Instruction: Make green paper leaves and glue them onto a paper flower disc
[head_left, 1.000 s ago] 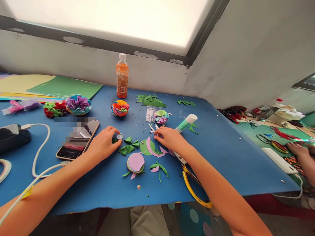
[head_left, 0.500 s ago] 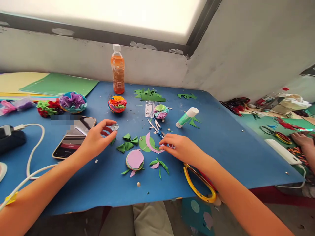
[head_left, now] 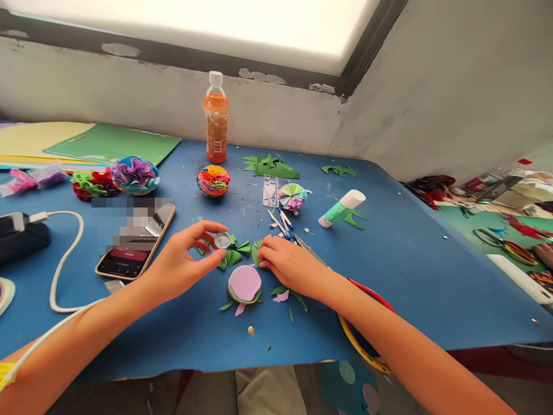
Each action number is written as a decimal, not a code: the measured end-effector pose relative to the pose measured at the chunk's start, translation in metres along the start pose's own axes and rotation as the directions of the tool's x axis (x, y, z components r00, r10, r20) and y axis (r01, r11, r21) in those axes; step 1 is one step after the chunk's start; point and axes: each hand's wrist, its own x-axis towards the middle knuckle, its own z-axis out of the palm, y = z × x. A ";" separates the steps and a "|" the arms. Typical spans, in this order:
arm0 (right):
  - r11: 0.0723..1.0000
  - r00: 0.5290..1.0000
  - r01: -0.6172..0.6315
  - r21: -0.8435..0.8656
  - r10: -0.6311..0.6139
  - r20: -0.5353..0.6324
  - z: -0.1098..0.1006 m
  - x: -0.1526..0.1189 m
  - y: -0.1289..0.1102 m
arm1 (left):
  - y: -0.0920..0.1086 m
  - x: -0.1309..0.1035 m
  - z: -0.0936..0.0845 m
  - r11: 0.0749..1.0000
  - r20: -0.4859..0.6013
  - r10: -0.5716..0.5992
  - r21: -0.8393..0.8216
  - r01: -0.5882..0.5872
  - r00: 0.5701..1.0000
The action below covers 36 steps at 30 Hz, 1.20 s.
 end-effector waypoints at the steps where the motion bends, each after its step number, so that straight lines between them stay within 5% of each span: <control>1: 0.999 0.997 0.027 0.029 -0.024 -0.074 0.002 0.000 -0.001 | 0.002 -0.001 0.001 0.999 0.023 0.001 -0.035 0.000 1.000; 5: 0.983 0.906 0.118 0.142 -0.049 -0.420 0.000 -0.004 -0.007 | 0.007 -0.006 0.007 0.990 0.114 -0.004 -0.138 0.020 0.993; 8: 0.986 0.858 0.152 0.069 -0.097 -0.505 -0.007 -0.008 -0.014 | 0.007 -0.009 0.011 0.985 0.161 0.037 -0.171 -0.009 0.986; 16: 0.964 0.876 0.129 -0.233 -0.220 -0.429 -0.014 -0.013 -0.031 | 0.008 -0.015 0.016 0.976 0.216 0.079 -0.218 -0.031 0.973; 36: 0.926 0.907 0.117 -0.359 -0.247 -0.342 -0.010 -0.020 -0.052 | 0.014 -0.020 0.026 0.995 0.247 0.096 0.005 -0.100 0.964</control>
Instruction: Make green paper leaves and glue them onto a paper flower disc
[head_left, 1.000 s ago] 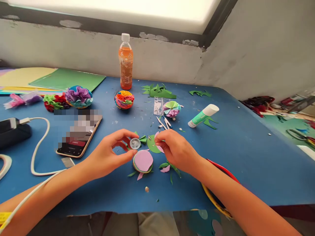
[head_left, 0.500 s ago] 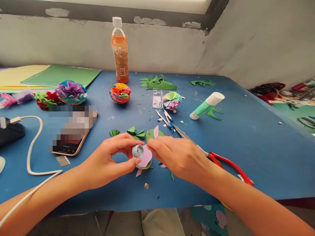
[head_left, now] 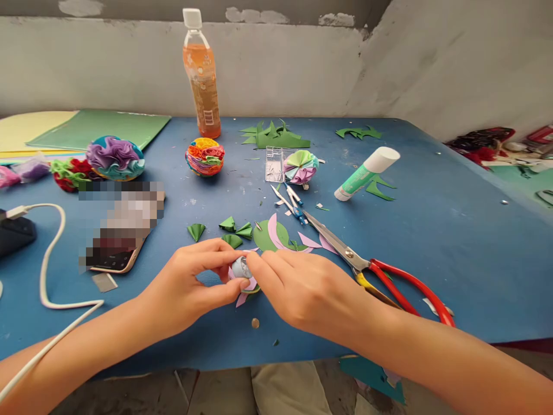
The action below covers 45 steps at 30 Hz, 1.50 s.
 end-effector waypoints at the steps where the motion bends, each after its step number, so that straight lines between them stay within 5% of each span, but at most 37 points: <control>1: 1.000 1.000 -0.005 -0.005 0.005 0.011 0.001 0.000 -0.001 | 0.000 0.000 0.001 1.000 0.004 -0.015 -0.007 0.015 1.000; 11: 0.999 0.997 -0.035 -0.032 0.033 -0.069 0.001 0.000 0.002 | 0.001 0.000 -0.002 0.994 -0.035 -0.087 -0.065 0.085 0.996; 17: 0.982 0.985 -0.163 0.099 0.168 -0.042 -0.001 -0.005 0.012 | -0.002 0.000 -0.007 0.989 -0.090 -0.116 -0.098 0.107 0.989; 20: 0.905 0.962 -0.270 0.327 0.262 0.069 0.000 -0.006 0.017 | -0.006 0.003 -0.015 0.986 -0.124 -0.164 -0.004 0.165 0.979; 23: 0.809 0.932 -0.336 0.483 0.209 0.297 0.000 -0.009 0.024 | -0.013 0.004 -0.023 0.951 -0.112 -0.178 0.236 0.201 0.978; 27: 0.756 0.844 -0.397 0.521 0.078 0.531 0.000 -0.013 0.032 | -0.020 0.002 -0.027 0.875 0.014 -0.107 0.475 0.088 0.994; 33: 0.738 0.802 -0.463 0.491 0.114 0.586 0.002 -0.011 0.031 | -0.014 -0.001 -0.018 0.831 -0.005 0.076 0.553 -0.061 0.997; 38: 0.748 0.788 -0.473 0.465 0.124 0.603 0.005 -0.010 0.029 | -0.014 -0.001 -0.001 0.764 0.120 0.367 0.527 -0.372 0.923; 45: 0.695 0.764 -0.537 0.478 0.160 0.625 0.006 -0.006 0.026 | -0.021 -0.002 0.007 0.720 0.214 0.476 0.462 -0.517 0.853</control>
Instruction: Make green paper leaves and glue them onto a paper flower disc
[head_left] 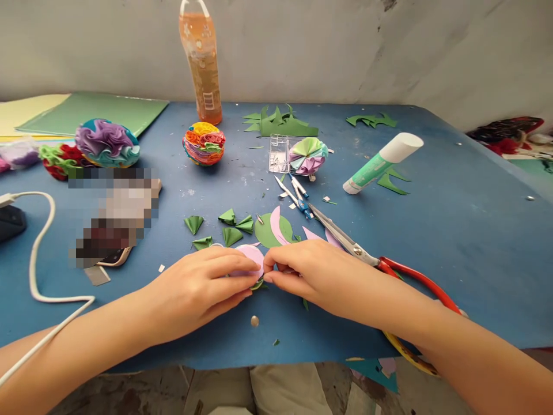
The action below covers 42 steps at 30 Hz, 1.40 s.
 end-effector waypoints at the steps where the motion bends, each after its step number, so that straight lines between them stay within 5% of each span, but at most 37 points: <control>1: 1.000 1.000 -0.006 0.009 0.006 0.002 0.000 0.000 0.000 | 0.000 0.000 0.000 1.000 0.010 0.008 0.006 -0.008 1.000; 15: 0.989 0.994 -0.090 0.118 0.081 0.078 -0.001 -0.002 0.003 | 0.002 0.003 -0.002 0.958 0.125 0.188 0.195 -0.210 0.974; 27: 0.987 0.986 -0.146 0.069 0.140 0.085 -0.011 0.000 0.009 | 0.001 0.002 0.002 0.987 0.065 0.120 0.099 -0.126 0.991; 32: 0.983 0.984 -0.179 0.049 0.179 -0.007 -0.018 0.000 0.027 | 0.003 0.003 0.000 0.975 0.107 0.152 0.149 -0.167 0.983; 42: 0.982 0.992 -0.130 0.140 0.127 0.027 -0.022 -0.006 0.019 | 0.001 -0.002 0.005 0.952 0.205 0.153 0.231 -0.199 0.967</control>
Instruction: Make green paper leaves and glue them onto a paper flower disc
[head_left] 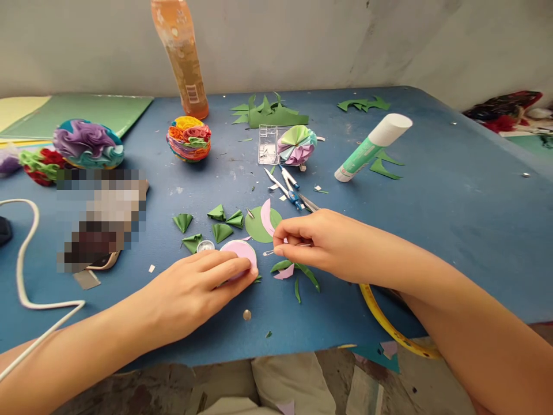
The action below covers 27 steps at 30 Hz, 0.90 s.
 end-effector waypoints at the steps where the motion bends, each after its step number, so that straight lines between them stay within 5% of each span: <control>1: 1.000 1.000 0.000 0.004 0.000 0.007 0.000 0.000 0.000 | 0.000 0.000 0.000 1.000 -0.009 -0.002 -0.014 0.002 1.000; 5: 1.000 0.999 -0.015 0.018 0.014 0.029 -0.001 0.000 -0.002 | -0.001 0.002 0.001 0.985 -0.148 -0.084 -0.164 0.059 0.985; 8: 1.000 0.998 -0.021 0.019 0.019 0.062 0.001 0.000 -0.004 | 0.000 0.007 0.002 0.928 -0.258 -0.249 -0.340 0.154 0.933; 12: 1.000 0.995 0.011 -0.011 -0.010 0.098 0.007 0.000 -0.007 | 0.003 0.013 0.002 0.856 -0.276 -0.399 -0.455 0.247 0.874; 27: 0.998 0.994 0.016 -0.055 -0.010 0.104 0.007 0.001 -0.012 | 0.007 0.017 0.001 0.872 -0.273 -0.387 -0.417 0.254 0.881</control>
